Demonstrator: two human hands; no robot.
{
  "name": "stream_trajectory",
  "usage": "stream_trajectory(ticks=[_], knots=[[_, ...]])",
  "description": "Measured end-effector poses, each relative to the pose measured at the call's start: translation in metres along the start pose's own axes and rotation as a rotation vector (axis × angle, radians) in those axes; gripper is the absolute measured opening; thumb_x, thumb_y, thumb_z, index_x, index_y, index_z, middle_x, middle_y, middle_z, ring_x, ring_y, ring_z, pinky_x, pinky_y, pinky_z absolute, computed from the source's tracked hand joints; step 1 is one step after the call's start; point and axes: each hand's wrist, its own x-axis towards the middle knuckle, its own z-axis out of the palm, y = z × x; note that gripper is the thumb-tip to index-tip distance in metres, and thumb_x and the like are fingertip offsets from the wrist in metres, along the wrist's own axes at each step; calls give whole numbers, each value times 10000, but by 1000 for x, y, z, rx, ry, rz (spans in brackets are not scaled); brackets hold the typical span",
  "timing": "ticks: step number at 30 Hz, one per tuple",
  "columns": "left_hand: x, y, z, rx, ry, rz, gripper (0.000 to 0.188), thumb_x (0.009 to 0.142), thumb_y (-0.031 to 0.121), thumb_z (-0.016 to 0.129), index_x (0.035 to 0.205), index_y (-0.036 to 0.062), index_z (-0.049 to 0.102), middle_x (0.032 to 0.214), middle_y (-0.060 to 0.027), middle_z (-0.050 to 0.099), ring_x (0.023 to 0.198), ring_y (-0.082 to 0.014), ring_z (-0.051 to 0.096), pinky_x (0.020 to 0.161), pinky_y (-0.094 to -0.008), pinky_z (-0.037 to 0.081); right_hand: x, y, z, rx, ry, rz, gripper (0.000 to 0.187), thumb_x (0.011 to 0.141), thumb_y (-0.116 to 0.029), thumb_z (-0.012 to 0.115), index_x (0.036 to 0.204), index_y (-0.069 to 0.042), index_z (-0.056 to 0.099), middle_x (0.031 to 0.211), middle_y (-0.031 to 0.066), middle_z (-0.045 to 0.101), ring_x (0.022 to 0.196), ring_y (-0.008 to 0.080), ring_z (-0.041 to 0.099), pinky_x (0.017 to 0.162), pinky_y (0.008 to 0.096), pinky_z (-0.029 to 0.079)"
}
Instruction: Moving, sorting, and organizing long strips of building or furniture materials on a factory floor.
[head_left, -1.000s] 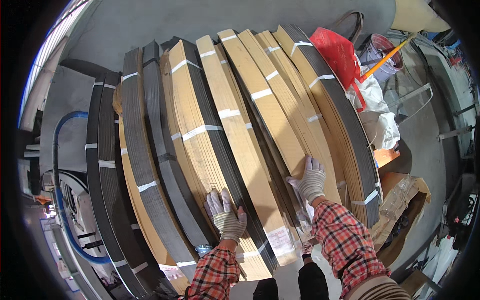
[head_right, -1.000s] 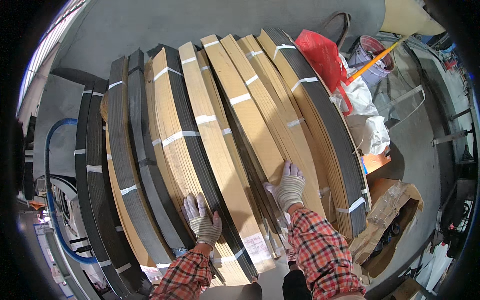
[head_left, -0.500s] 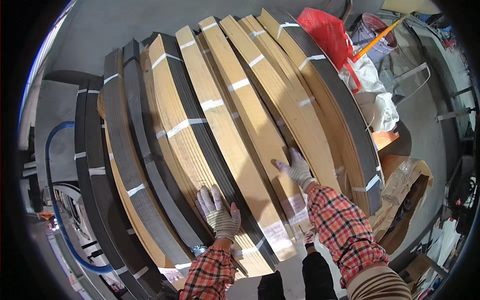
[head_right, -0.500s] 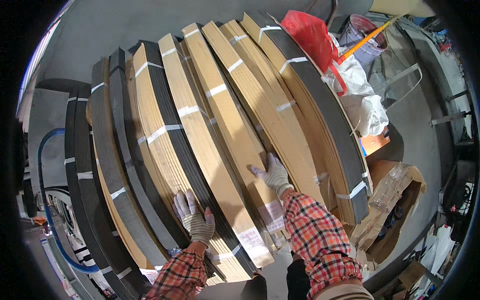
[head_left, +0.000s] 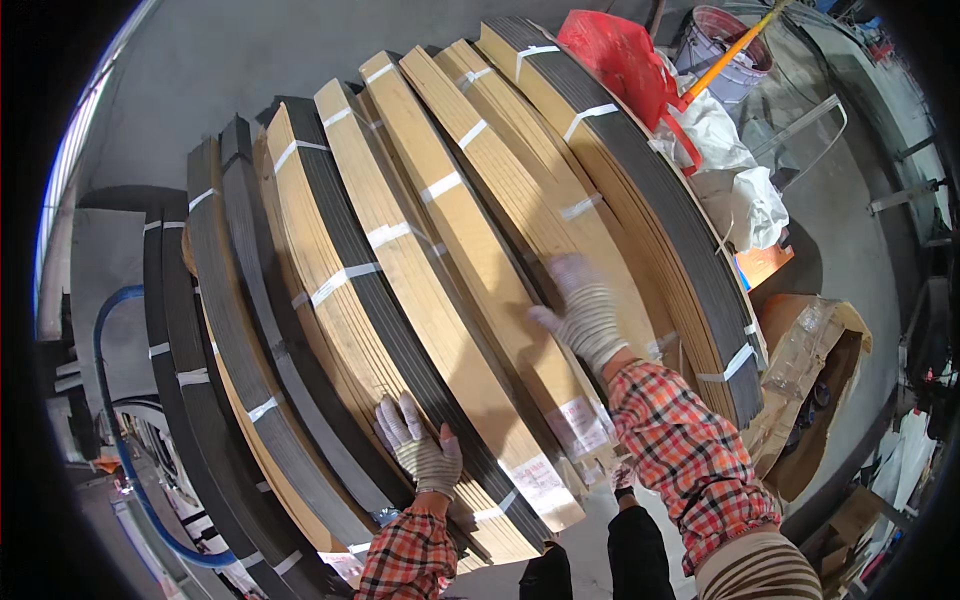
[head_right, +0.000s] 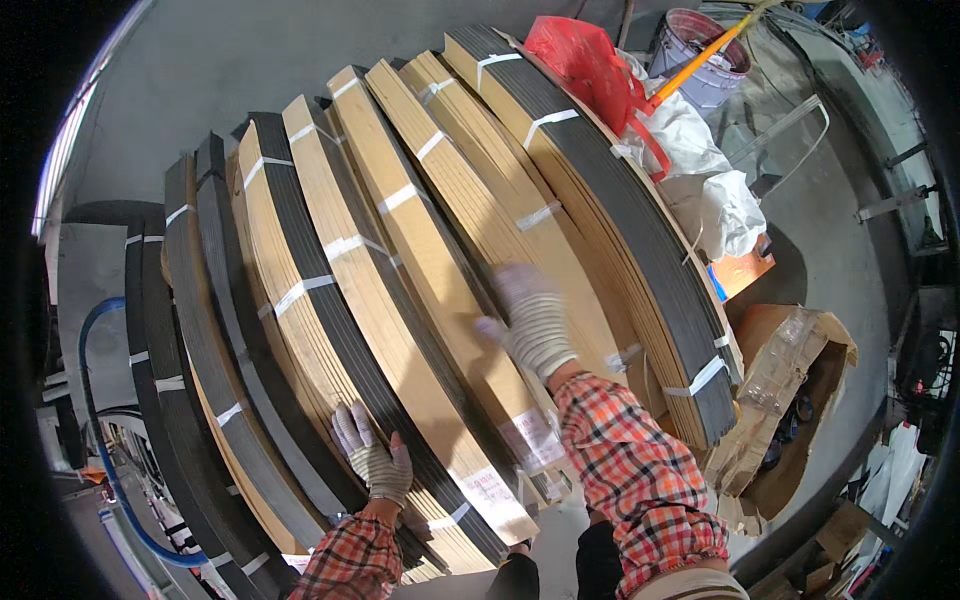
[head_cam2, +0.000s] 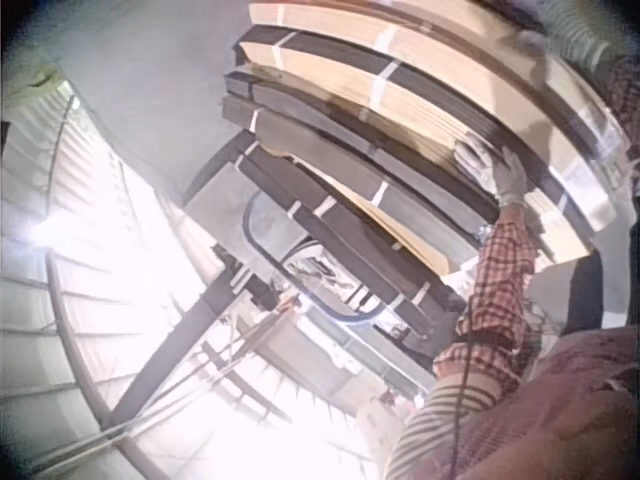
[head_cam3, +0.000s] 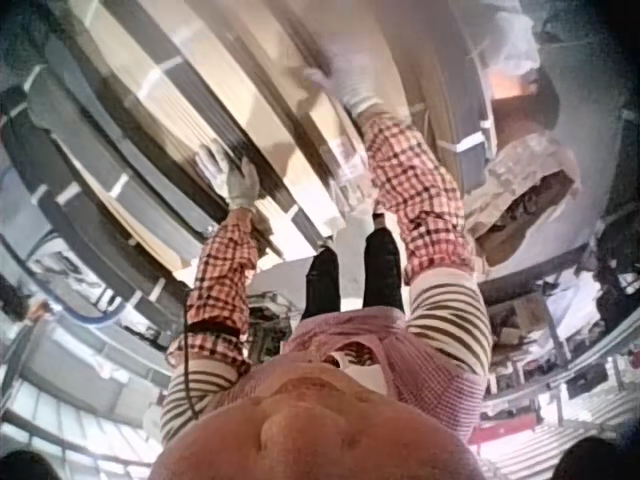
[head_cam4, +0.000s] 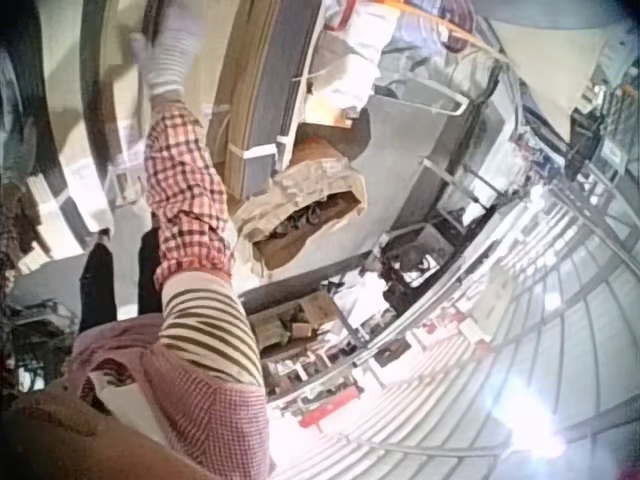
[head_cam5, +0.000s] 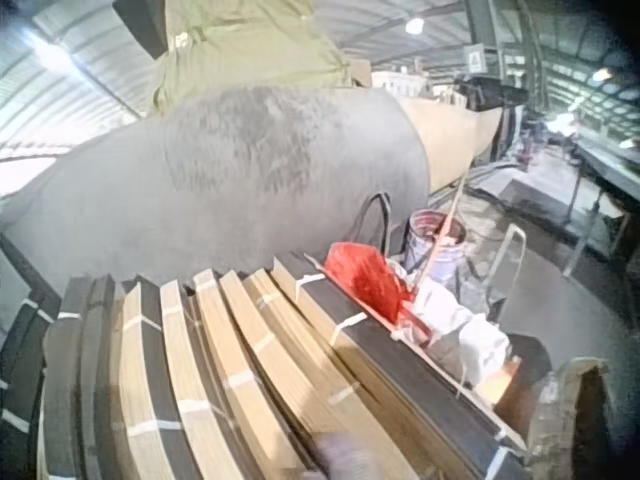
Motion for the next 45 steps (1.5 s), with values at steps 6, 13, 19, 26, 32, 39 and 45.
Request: stream_trajectory(ticks=[6,13,19,26,32,39,45], knots=[[5,10,13,-33,34,51,734,730,357,492,1354,23,297,1374,-279,251,1269,-470,218,1048,-542,167,-15,36,2,-59,-205,554,971,594,-328,761,1336,17,239,1195,203,476,1097,352,474,937,406,399],[5,9,4,-34,24,44,723,753,344,493,1368,30,277,1376,-274,252,1270,-465,218,1052,-547,147,-56,38,19,625,-162,412,927,712,-336,719,1360,64,190,1339,284,347,1265,371,338,1038,376,295],[6,9,6,-25,15,54,734,764,335,496,1385,38,241,1385,-273,240,1278,-464,204,1056,-544,137,-23,13,38,245,-69,636,732,734,-363,671,1262,41,364,1223,271,465,1135,382,467,964,395,376],[2,0,8,12,9,10,743,750,296,516,1388,41,235,1408,-260,214,1300,-448,185,1074,-517,136,-19,48,-34,-15,10,246,753,596,-423,766,1150,-28,442,1046,198,518,1012,349,495,874,427,392],[5,9,8,-17,24,50,740,729,201,522,1393,54,230,1422,-234,200,1317,-423,166,1080,-497,130,-58,161,-119,-270,-258,831,1187,522,-463,813,1426,-120,126,1303,230,377,1237,363,355,1003,443,304],[5,9,10,-38,21,36,729,728,196,523,1385,44,245,1416,-240,210,1318,-423,161,1085,-493,115,-82,189,-128,529,-118,567,1041,561,-319,804,1397,-60,241,1328,273,345,1255,373,335,1025,394,296],[5,7,10,11,46,51,713,751,305,492,1365,20,266,1390,-254,240,1293,-451,193,1063,-523,165,-75,138,-111,141,-326,771,1176,558,-472,809,1426,-97,111,1387,262,240,1281,418,267,1054,400,263]])
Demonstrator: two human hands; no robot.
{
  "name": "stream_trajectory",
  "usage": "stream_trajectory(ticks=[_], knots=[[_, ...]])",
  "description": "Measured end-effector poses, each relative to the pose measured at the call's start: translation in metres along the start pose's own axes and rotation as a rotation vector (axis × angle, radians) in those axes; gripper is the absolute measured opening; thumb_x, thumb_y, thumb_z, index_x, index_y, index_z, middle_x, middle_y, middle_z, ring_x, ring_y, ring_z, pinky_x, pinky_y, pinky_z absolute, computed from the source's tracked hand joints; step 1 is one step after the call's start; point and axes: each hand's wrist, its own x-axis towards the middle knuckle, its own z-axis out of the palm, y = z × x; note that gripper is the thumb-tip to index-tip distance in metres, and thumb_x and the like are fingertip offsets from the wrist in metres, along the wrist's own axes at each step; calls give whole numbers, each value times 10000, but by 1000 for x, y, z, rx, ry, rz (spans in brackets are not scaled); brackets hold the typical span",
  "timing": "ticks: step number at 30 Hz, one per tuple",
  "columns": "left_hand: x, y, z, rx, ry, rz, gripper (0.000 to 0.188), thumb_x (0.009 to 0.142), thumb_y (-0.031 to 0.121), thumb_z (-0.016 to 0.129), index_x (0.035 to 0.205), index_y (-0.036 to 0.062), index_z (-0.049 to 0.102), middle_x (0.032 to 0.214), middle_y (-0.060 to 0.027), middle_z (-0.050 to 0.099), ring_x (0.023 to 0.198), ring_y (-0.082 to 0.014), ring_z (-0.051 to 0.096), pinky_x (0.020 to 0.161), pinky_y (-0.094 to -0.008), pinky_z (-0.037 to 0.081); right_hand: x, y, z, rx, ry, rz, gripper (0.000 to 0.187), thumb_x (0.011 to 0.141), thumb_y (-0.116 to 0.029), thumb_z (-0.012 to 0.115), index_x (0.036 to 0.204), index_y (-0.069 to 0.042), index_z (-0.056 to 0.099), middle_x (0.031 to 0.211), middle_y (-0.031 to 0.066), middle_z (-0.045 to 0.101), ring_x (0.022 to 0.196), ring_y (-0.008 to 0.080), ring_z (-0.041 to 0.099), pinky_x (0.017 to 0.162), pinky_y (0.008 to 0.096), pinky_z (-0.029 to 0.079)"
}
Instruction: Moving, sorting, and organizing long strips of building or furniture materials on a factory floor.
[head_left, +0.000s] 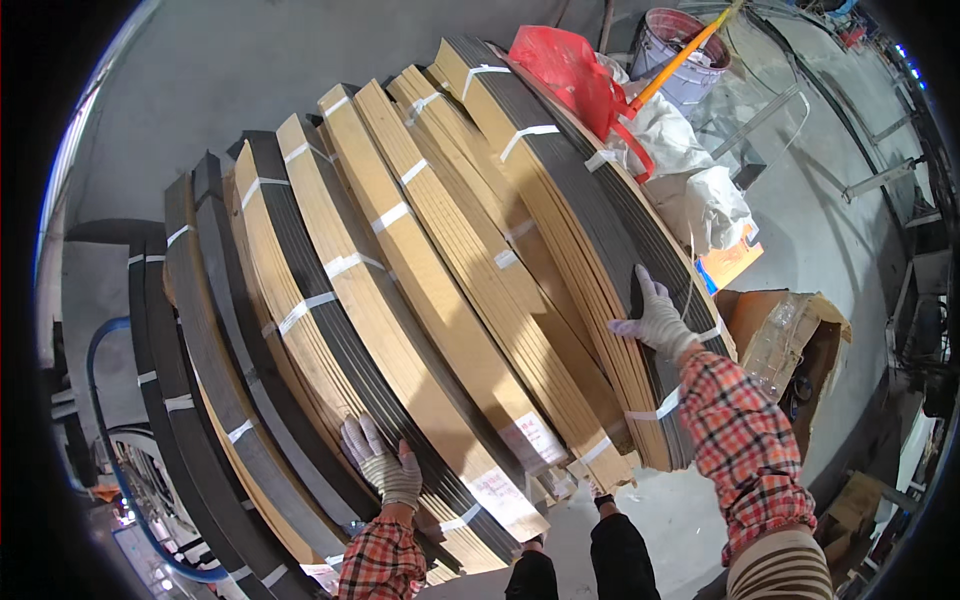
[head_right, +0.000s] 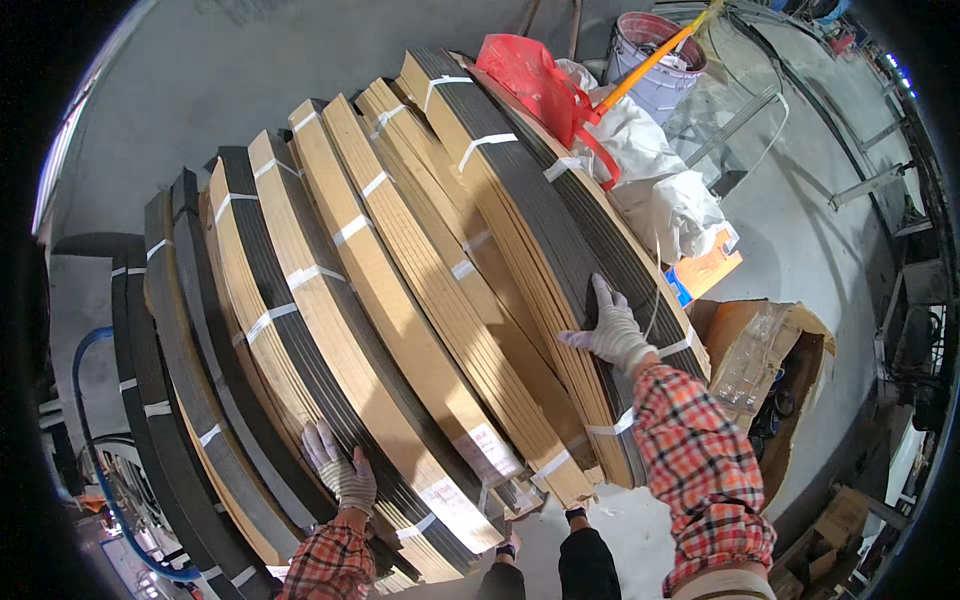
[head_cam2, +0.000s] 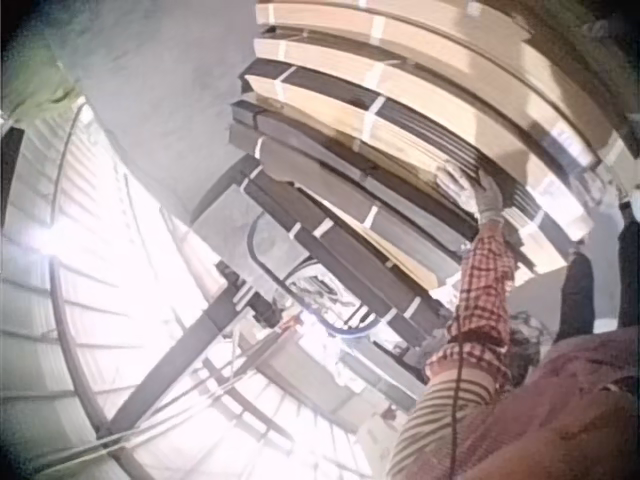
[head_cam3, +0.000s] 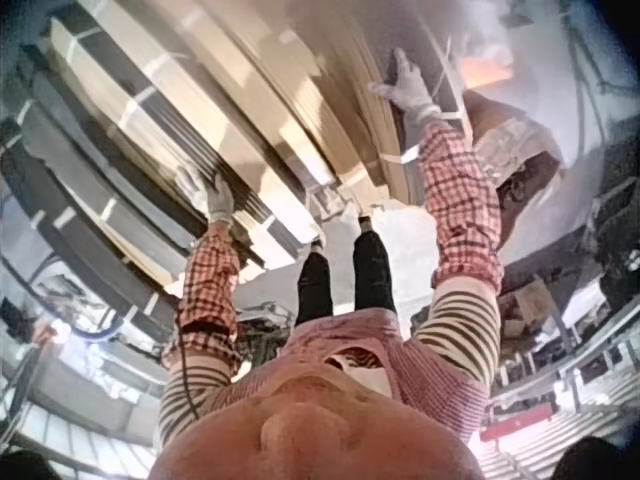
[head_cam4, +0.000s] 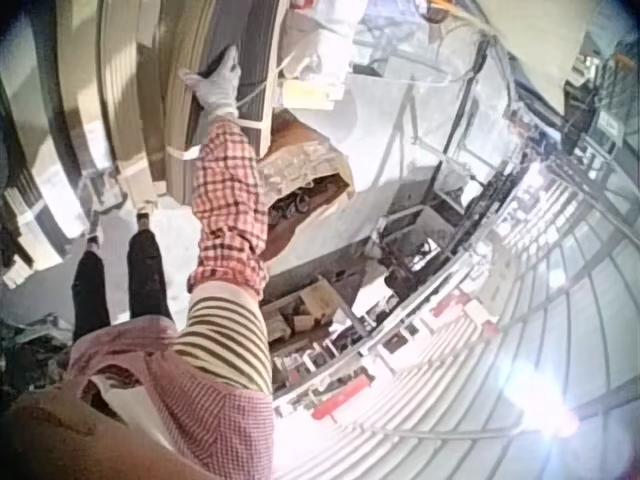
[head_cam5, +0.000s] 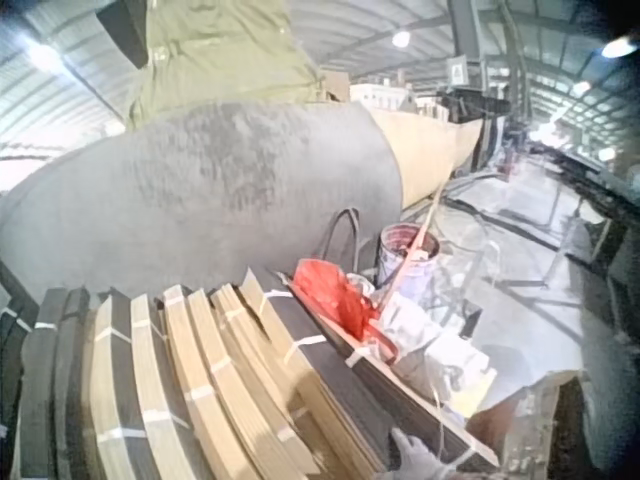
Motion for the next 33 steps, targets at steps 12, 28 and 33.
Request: stream_trajectory(ticks=[12,28,33], knots=[[-4,-3,-1,-45,52,30,725,711,222,533,1363,28,283,1383,-260,257,1286,-440,220,1067,-521,154,-45,2,-18,918,-281,-301,1040,627,-291,780,1399,29,161,1387,190,308,1294,239,277,1062,316,223],[-2,4,2,-7,26,64,687,783,272,484,1382,25,258,1413,-228,245,1314,-394,205,1090,-485,113,19,-14,57,537,-74,-45,866,775,-577,577,1316,58,344,1168,258,536,1161,318,482,987,353,344],[-4,0,2,3,41,31,665,764,149,515,1377,41,282,1413,-225,247,1309,-391,214,1088,-472,138,-5,-6,57,644,-165,-113,734,822,-527,554,1286,25,413,1217,193,526,1176,261,461,974,331,353]])
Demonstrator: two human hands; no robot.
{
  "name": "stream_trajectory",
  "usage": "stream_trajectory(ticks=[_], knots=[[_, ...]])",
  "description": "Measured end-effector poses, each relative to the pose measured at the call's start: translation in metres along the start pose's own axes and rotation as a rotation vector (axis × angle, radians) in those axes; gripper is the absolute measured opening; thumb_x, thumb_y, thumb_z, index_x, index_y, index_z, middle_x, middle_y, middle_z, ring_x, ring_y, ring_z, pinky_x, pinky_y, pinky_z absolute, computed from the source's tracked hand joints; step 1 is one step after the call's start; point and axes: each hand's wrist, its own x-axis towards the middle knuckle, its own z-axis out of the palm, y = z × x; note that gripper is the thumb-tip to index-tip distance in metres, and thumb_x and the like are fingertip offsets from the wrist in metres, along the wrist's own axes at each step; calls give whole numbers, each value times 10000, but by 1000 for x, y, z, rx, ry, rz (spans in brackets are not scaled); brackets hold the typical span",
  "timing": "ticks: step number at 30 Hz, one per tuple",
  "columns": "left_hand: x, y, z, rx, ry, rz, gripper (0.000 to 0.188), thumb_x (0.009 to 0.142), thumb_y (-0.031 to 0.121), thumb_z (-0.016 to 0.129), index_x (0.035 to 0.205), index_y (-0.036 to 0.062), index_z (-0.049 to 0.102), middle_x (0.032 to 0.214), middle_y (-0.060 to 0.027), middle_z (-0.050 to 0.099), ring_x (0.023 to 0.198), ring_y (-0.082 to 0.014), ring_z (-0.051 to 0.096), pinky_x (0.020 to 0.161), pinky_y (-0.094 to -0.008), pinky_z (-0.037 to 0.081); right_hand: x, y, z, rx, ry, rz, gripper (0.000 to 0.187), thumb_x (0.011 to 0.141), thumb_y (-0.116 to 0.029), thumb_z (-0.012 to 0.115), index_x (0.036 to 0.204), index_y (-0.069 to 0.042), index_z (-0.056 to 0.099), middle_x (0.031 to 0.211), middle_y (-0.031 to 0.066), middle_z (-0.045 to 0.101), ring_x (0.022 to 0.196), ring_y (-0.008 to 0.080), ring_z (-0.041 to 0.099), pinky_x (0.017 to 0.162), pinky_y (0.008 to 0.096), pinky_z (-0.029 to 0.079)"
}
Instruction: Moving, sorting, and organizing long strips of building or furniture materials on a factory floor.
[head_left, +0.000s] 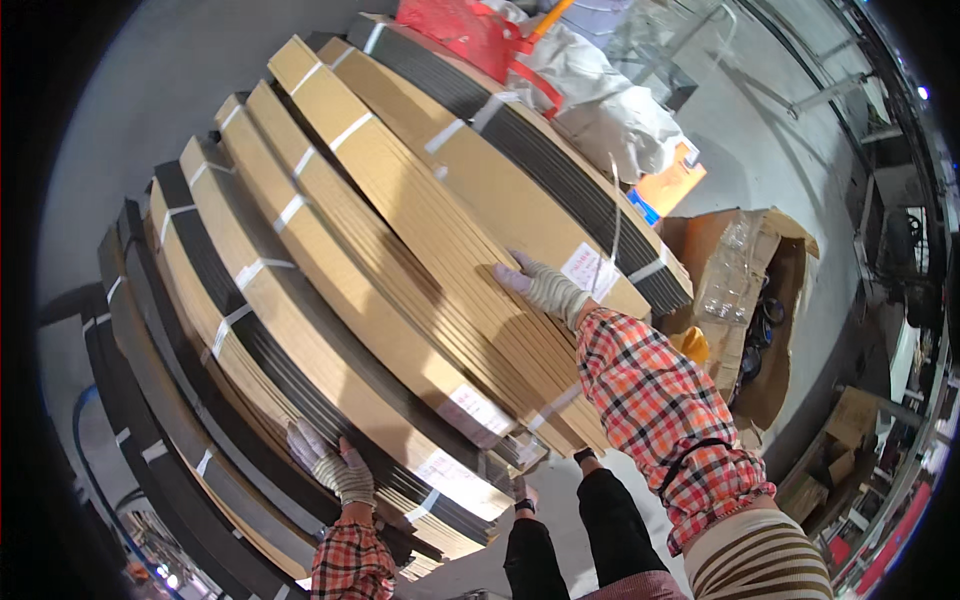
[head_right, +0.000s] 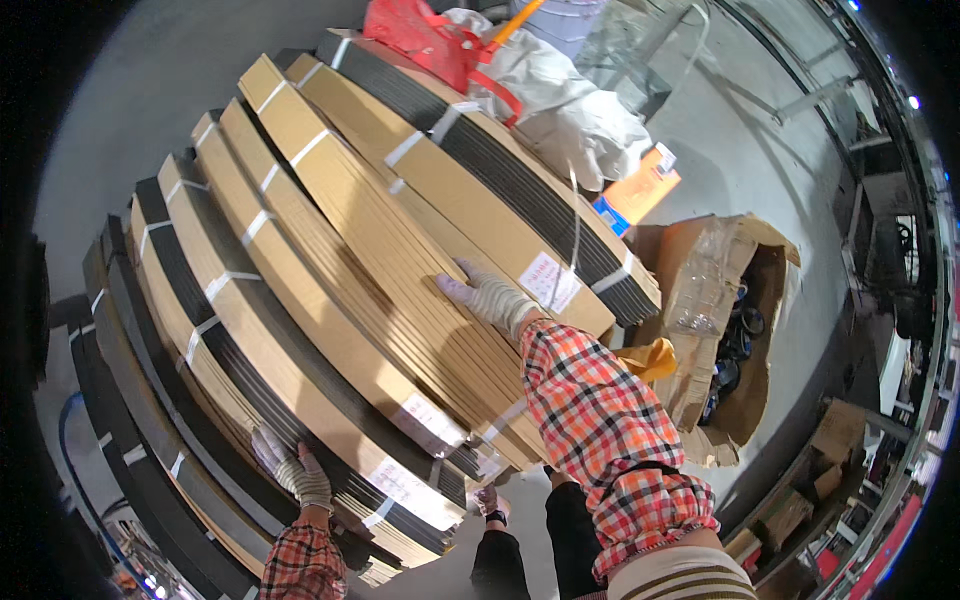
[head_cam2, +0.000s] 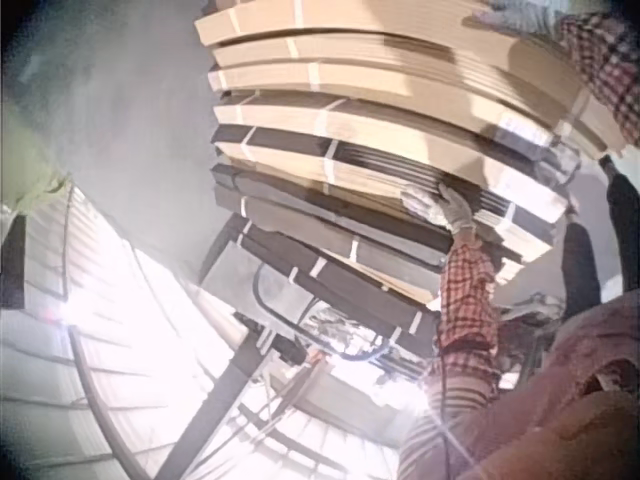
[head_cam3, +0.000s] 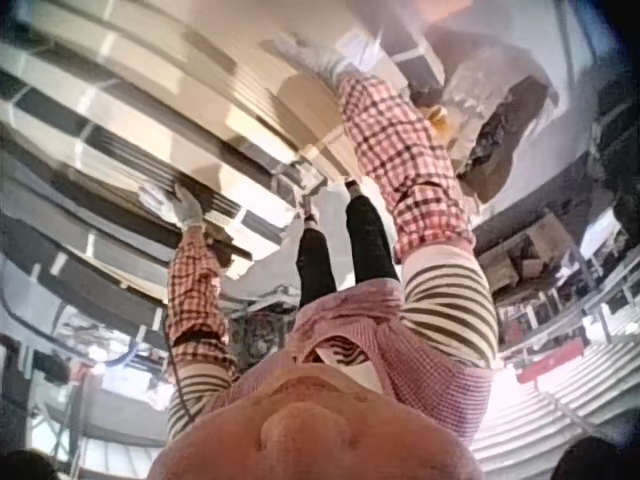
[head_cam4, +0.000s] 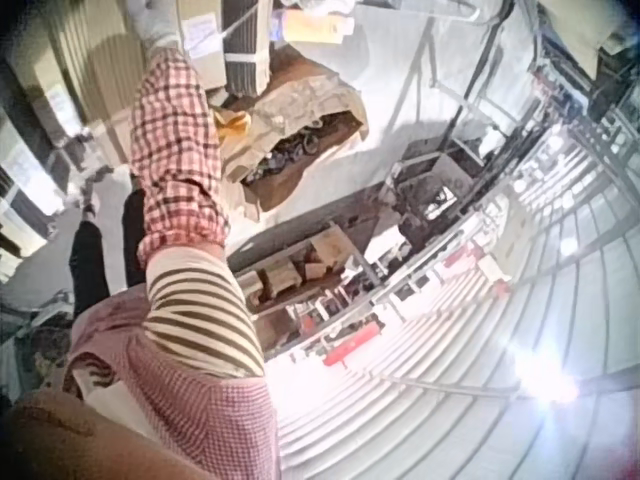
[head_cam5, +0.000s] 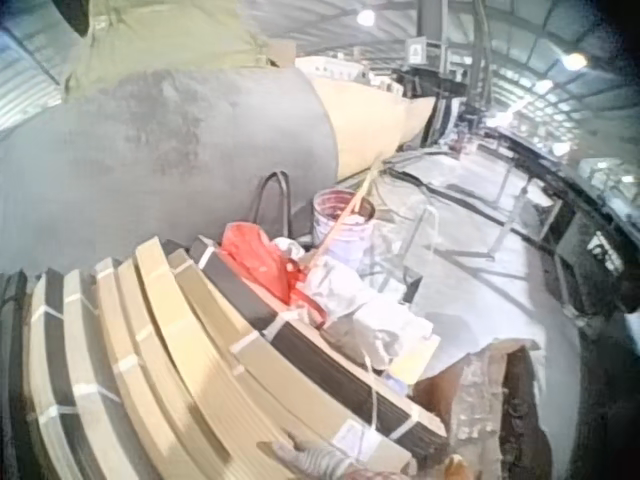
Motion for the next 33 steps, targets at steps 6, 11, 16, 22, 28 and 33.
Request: stream_trajectory(ticks=[6,11,16,22,28,33], knots=[[0,0,1,0,-7,17,636,844,302,452,1393,48,255,1434,-201,224,1325,-362,197,1089,-456,149,-63,142,-47,-113,530,77,453,813,-323,626,1157,-41,542,1118,154,573,1039,284,537,876,343,427],[0,5,2,1,-7,90,645,852,353,453,1394,58,266,1433,-186,235,1319,-349,226,1078,-456,172,-100,163,-26,-607,409,34,487,714,-339,685,1130,-117,560,1085,150,569,1027,349,523,893,405,412],[-3,-7,7,-103,-21,-65,660,854,401,482,1393,78,279,1436,-160,240,1323,-325,225,1080,-449,169,-98,137,-35,-445,425,24,457,710,-247,692,1116,-76,567,996,183,580,981,346,535,845,407,438],[0,-2,10,-111,-39,-65,766,822,556,474,1390,77,287,1441,-150,229,1332,-312,203,1079,-463,167,-110,142,-31,-543,429,-129,349,724,-178,616,1053,-65,599,898,164,567,871,337,533,783,423,432],[-1,-7,10,-114,-25,-67,776,812,554,498,1383,69,297,1441,-139,232,1329,-300,210,1082,-460,173,-100,159,-30,-445,398,-151,383,744,-218,626,1093,-74,563,969,151,575,954,346,532,851,432,415],[-3,-7,9,-184,-16,-96,717,834,466,513,1386,67,291,1440,-139,236,1323,-310,222,1081,-446,180,-75,135,-53,-363,147,292,619,713,-401,687,1174,-28,510,1131,206,556,1078,352,515,924,382,405]])
